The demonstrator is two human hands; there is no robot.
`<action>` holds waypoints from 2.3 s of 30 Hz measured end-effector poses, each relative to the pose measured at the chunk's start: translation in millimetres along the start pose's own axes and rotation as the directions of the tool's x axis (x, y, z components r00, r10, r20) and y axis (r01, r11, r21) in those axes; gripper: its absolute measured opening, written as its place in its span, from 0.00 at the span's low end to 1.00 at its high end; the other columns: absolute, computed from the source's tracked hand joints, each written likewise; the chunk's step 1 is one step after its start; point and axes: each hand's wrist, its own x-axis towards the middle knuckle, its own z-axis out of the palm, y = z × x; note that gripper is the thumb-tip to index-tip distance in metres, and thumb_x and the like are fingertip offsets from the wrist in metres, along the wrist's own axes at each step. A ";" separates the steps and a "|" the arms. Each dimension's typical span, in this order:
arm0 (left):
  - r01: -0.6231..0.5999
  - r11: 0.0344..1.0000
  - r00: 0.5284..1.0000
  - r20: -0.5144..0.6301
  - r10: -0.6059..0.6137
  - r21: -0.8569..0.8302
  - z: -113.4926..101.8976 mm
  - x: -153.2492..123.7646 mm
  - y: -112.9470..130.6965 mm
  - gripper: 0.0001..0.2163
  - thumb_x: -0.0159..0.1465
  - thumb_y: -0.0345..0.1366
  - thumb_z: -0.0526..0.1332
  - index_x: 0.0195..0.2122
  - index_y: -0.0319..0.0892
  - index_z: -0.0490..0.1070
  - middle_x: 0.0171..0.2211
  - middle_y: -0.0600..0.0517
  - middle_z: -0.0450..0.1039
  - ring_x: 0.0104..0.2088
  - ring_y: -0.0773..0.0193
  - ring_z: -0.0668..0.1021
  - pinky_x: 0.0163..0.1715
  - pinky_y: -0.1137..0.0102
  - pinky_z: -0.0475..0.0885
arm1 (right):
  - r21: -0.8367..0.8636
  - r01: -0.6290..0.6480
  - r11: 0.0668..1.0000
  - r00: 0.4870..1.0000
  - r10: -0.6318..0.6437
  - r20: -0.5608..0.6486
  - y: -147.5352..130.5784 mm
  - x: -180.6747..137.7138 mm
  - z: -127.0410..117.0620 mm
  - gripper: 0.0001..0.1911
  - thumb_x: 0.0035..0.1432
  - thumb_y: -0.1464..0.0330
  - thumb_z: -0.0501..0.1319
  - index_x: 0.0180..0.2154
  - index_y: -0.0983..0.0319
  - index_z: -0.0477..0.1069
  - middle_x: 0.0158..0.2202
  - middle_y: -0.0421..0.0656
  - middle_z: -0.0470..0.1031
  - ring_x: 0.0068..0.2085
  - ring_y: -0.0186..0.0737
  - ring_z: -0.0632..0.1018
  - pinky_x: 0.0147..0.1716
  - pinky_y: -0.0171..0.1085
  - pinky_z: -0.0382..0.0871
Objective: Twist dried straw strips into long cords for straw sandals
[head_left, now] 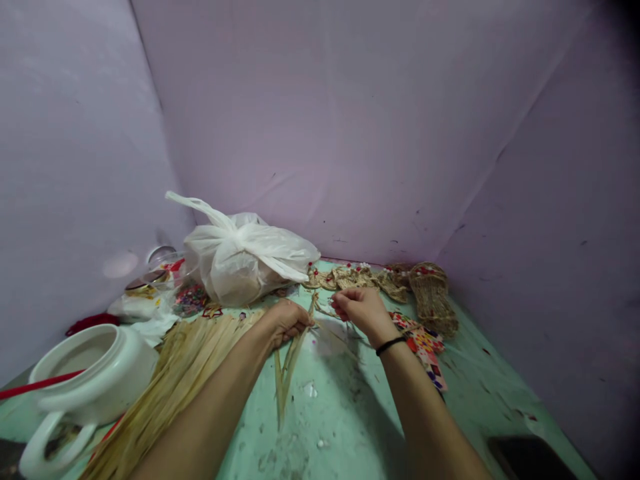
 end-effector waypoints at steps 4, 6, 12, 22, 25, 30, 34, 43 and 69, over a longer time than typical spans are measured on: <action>-0.018 1.000 0.999 0.043 0.018 0.003 -1.6 5.2 -4.9 0.09 0.42 0.33 0.60 0.14 0.39 0.57 0.08 0.62 0.48 0.09 0.79 0.49 0.10 0.77 0.38 | 0.248 -0.253 0.935 0.966 0.228 0.124 -1.9 -3.7 13.8 0.06 0.45 0.76 0.53 0.20 0.65 0.65 0.18 0.41 0.69 0.19 0.31 0.69 0.21 0.31 0.65; -0.044 0.999 0.998 0.050 0.044 0.016 -1.2 6.1 -6.0 0.11 0.42 0.34 0.59 0.13 0.40 0.54 0.08 0.62 0.48 0.09 0.79 0.49 0.10 0.76 0.38 | 0.291 -0.306 0.906 0.938 0.234 0.256 -4.0 -8.7 25.5 0.08 0.45 0.77 0.51 0.18 0.65 0.63 0.16 0.40 0.66 0.18 0.31 0.69 0.20 0.32 0.65; -0.068 0.995 0.997 0.046 0.065 0.076 1.9 4.0 -6.2 0.06 0.42 0.32 0.56 0.14 0.39 0.59 0.07 0.62 0.48 0.08 0.78 0.49 0.10 0.76 0.40 | 0.279 -0.302 0.912 0.926 0.211 0.314 1.0 -10.4 36.7 0.10 0.43 0.78 0.49 0.14 0.64 0.57 0.09 0.34 0.55 0.10 0.23 0.53 0.10 0.26 0.42; 0.052 0.941 0.998 0.009 -0.058 0.335 -16.6 -13.3 13.7 0.10 0.48 0.38 0.57 0.19 0.36 0.67 0.15 0.52 0.67 0.10 0.75 0.61 0.10 0.76 0.48 | 0.415 -0.328 0.849 0.925 0.200 0.322 7.2 -10.6 30.7 0.07 0.46 0.74 0.53 0.18 0.64 0.60 0.09 0.31 0.52 0.11 0.22 0.49 0.12 0.28 0.36; 0.034 0.921 0.999 0.008 -0.040 0.389 -20.1 -18.5 13.3 0.09 0.47 0.39 0.58 0.20 0.37 0.66 0.14 0.54 0.66 0.10 0.74 0.61 0.10 0.76 0.48 | 0.419 -0.314 0.852 0.923 0.171 0.344 9.3 -11.1 29.5 0.09 0.46 0.72 0.55 0.17 0.65 0.60 0.09 0.30 0.50 0.11 0.22 0.48 0.13 0.30 0.35; 0.017 0.854 1.000 0.013 -0.027 0.521 -17.0 -20.5 3.0 0.03 0.43 0.32 0.58 0.17 0.38 0.66 0.12 0.56 0.64 0.11 0.73 0.60 0.11 0.76 0.51 | 0.467 -0.237 0.852 0.931 0.062 0.359 17.9 -9.3 30.8 0.09 0.39 0.69 0.62 0.16 0.66 0.63 0.09 0.31 0.53 0.13 0.22 0.50 0.15 0.30 0.37; 0.037 0.803 0.998 -0.055 -0.006 0.595 -17.0 -14.8 -6.1 0.01 0.40 0.28 0.57 0.15 0.38 0.64 0.08 0.57 0.58 0.11 0.71 0.60 0.11 0.76 0.52 | 0.489 -0.210 0.847 0.949 0.056 0.310 23.2 -6.3 34.4 0.06 0.32 0.73 0.63 0.17 0.66 0.66 0.12 0.34 0.62 0.16 0.23 0.58 0.17 0.29 0.45; -0.037 0.813 0.998 0.069 -0.004 0.582 -13.8 -19.8 -2.8 0.03 0.39 0.26 0.55 0.13 0.39 0.63 0.09 0.59 0.58 0.10 0.72 0.61 0.11 0.77 0.54 | 0.449 -0.186 0.874 0.949 0.041 0.314 29.8 -2.9 38.6 0.05 0.31 0.71 0.61 0.16 0.66 0.66 0.12 0.34 0.61 0.16 0.24 0.58 0.18 0.30 0.47; -0.141 0.898 0.870 -0.380 0.313 0.416 -36.8 -15.6 11.7 0.07 0.45 0.30 0.58 0.26 0.35 0.72 0.16 0.54 0.67 0.15 0.72 0.64 0.16 0.76 0.56 | 0.469 -0.317 0.825 0.934 0.185 0.306 16.9 -6.8 31.5 0.02 0.34 0.76 0.60 0.16 0.67 0.67 0.10 0.34 0.61 0.14 0.24 0.57 0.14 0.28 0.46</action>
